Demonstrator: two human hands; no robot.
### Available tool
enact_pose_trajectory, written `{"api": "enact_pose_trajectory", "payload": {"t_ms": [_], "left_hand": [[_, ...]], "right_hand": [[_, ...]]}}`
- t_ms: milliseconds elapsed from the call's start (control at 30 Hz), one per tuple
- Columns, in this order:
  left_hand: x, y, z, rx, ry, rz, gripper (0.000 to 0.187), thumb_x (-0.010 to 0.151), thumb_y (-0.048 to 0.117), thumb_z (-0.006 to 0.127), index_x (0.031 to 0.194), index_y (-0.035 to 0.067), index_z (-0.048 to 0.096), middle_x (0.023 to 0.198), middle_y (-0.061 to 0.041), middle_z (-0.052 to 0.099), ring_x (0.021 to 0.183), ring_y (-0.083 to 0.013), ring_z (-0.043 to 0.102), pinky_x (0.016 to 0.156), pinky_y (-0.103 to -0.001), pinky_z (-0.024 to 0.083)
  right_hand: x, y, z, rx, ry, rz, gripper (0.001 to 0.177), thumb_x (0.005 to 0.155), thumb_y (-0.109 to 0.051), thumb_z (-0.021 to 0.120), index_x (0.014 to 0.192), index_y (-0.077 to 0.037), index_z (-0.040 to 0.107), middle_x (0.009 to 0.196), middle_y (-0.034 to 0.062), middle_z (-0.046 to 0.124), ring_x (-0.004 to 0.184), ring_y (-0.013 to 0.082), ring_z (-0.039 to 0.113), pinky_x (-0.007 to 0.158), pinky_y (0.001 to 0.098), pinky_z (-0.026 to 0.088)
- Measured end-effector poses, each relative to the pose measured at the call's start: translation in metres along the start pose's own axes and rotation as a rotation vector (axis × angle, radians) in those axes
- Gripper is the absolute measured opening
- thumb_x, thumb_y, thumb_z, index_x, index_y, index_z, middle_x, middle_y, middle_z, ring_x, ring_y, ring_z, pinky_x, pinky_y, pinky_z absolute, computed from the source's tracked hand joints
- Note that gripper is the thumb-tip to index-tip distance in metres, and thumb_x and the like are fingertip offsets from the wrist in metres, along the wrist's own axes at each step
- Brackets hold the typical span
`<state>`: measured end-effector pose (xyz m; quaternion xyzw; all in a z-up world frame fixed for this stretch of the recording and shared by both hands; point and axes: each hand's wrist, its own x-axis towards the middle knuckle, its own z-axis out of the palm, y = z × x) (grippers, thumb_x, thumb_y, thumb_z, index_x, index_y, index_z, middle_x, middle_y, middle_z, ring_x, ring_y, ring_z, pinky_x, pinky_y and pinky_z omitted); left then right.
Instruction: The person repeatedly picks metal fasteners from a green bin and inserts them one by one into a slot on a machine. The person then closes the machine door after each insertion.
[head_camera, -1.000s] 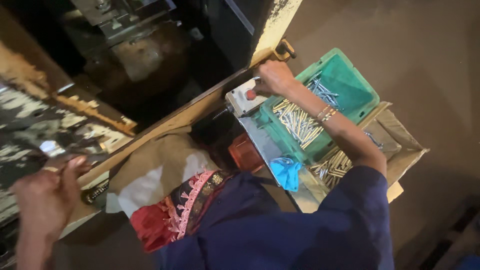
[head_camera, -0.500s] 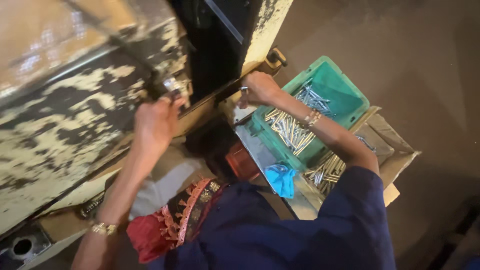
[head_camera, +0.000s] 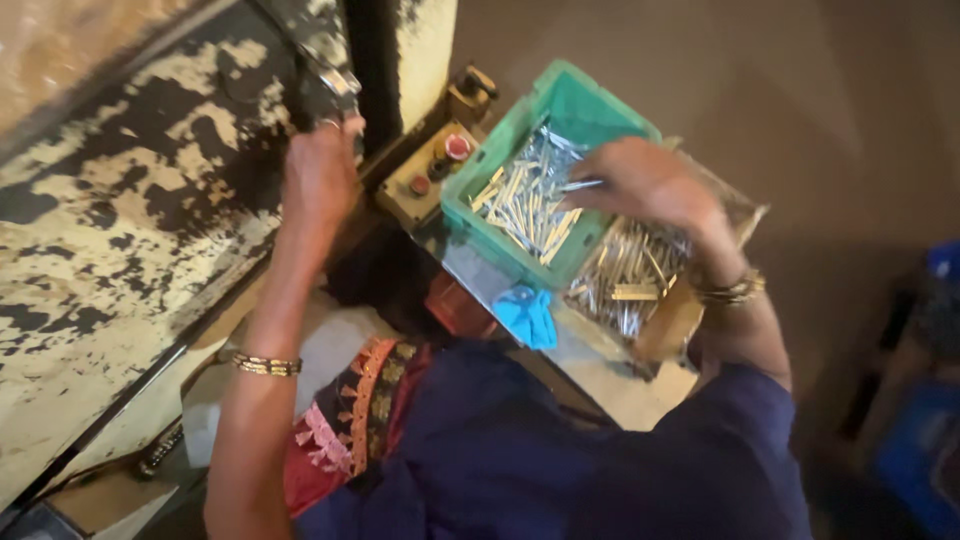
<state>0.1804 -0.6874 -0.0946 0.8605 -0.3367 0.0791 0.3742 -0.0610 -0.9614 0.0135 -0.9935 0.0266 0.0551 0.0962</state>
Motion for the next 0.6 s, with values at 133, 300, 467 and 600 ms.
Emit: {"api": "enact_pose_trajectory", "payload": {"t_ms": [133, 300, 467, 600], "left_hand": [[0.001, 0.001, 0.004, 0.092, -0.027, -0.059, 0.040, 0.112, 0.029, 0.058, 0.094, -0.004, 0.071, 0.078, -0.033, 0.065, 0.073, -0.0530, 0.065, 0.061, -0.058, 0.050], [-0.006, 0.003, 0.003, 0.087, 0.045, 0.004, 0.029, 0.110, 0.022, 0.059, 0.103, -0.003, 0.072, 0.076, -0.030, 0.066, 0.068, -0.0484, 0.066, 0.059, -0.054, 0.052], [-0.063, -0.023, 0.009, -0.196, 0.081, -0.062, 0.034, 0.112, 0.026, 0.052, 0.113, -0.003, 0.070, 0.069, -0.021, 0.060, 0.059, -0.0382, 0.058, 0.056, -0.052, 0.044], [-0.128, -0.065, 0.036, 0.156, -0.050, -0.224, 0.046, 0.115, 0.039, 0.056, 0.095, -0.002, 0.064, 0.074, -0.023, 0.062, 0.067, -0.0383, 0.063, 0.065, -0.050, 0.050]], "right_hand": [[-0.062, 0.013, -0.010, -0.146, 0.060, 0.360, 0.023, 0.085, -0.035, 0.079, 0.100, -0.018, 0.083, 0.087, 0.0131, 0.077, 0.078, 0.0323, 0.072, 0.077, 0.0458, 0.056], [-0.043, 0.053, 0.031, -0.036, 0.223, 0.214, 0.021, 0.085, -0.030, 0.081, 0.099, -0.014, 0.082, 0.090, 0.0140, 0.076, 0.082, 0.0354, 0.071, 0.075, 0.0476, 0.055], [0.075, 0.119, 0.156, -0.148, -0.055, 0.140, 0.022, 0.075, -0.026, 0.084, 0.088, -0.009, 0.079, 0.085, 0.0184, 0.074, 0.079, 0.0377, 0.071, 0.069, 0.0478, 0.057], [0.120, 0.170, 0.256, -0.268, -0.186, 0.075, 0.041, 0.066, -0.034, 0.090, 0.089, -0.005, 0.074, 0.084, 0.0201, 0.074, 0.081, 0.0387, 0.073, 0.069, 0.0488, 0.058]]}}
